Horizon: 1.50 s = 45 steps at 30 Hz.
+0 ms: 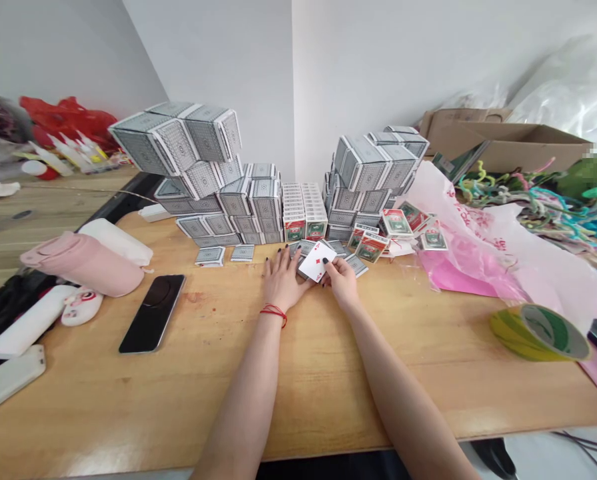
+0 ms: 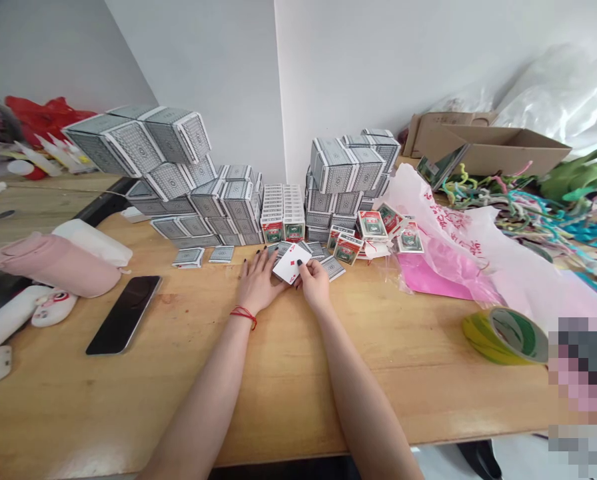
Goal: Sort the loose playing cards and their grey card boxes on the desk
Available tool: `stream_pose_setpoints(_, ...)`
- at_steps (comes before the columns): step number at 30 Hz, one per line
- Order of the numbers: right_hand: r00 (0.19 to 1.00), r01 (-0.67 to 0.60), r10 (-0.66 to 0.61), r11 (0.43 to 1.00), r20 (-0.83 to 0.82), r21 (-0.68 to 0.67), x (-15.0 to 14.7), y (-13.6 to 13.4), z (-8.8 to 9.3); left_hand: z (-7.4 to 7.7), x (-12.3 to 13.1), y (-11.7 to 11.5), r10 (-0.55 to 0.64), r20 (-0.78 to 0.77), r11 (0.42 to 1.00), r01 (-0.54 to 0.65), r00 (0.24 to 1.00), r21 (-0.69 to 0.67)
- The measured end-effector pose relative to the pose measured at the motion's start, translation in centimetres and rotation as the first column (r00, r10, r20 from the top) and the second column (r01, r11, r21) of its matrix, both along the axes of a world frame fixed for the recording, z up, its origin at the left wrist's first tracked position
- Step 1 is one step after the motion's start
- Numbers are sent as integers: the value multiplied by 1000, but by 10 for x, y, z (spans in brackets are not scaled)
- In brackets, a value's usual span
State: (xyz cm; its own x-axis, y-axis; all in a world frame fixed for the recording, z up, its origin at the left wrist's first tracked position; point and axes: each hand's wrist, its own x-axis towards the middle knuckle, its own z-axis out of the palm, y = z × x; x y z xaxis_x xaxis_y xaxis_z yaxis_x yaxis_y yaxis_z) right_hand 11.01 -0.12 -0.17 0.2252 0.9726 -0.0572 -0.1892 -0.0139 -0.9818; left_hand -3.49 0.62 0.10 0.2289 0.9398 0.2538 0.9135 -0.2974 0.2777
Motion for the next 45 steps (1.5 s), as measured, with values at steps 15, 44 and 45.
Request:
stream_pose_setpoints(15, 998, 49, -50, 999, -43, -3, 0, 0, 2, 3, 0, -3, -24, -14, 998, 24, 1000, 64)
stream_pose_setpoints(44, 732, 629, -617, 775, 288, 61, 15, -2, -4, 3, 0, 3, -70, 152, 997, 63, 986, 47)
stream_pose_setpoints(45, 729, 630, -622, 773, 287, 74, 17, -2, -3, 3, 0, 3, -57, 179, 997, 47, 982, 59)
